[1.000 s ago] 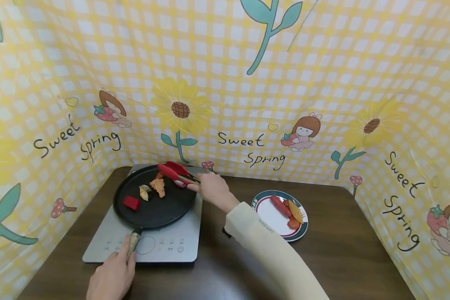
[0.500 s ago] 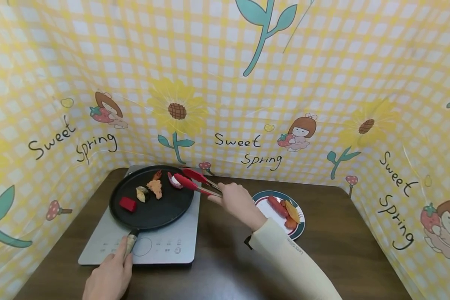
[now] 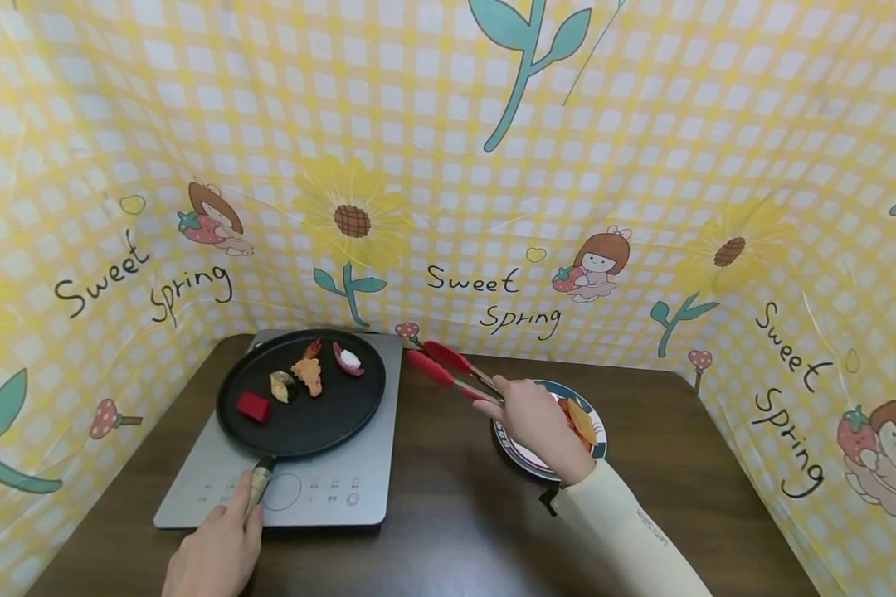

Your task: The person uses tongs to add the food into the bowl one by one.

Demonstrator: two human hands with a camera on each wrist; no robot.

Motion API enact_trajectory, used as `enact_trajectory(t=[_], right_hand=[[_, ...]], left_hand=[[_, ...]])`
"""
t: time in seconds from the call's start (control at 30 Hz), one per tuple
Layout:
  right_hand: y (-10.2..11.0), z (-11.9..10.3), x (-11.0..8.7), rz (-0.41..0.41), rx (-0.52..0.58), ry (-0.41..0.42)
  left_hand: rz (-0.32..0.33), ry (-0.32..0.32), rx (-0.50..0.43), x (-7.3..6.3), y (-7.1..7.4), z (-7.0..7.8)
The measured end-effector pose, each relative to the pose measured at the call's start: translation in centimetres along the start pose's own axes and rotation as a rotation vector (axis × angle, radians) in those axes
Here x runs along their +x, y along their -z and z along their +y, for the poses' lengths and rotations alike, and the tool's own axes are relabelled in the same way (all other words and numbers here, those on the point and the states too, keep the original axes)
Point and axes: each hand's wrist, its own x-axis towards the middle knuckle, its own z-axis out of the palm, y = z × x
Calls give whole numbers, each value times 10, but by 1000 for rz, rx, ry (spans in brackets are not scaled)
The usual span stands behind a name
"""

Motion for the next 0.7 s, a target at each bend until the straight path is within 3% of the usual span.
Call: enact_trajectory(t=[0.37, 0.7], right_hand=[[-12, 45, -31, 97, -41, 5], [-12, 82, -56, 51, 18, -158]], left_hand=[[-5, 16, 10, 0, -1, 0], [-11, 19, 12, 1, -1, 2]])
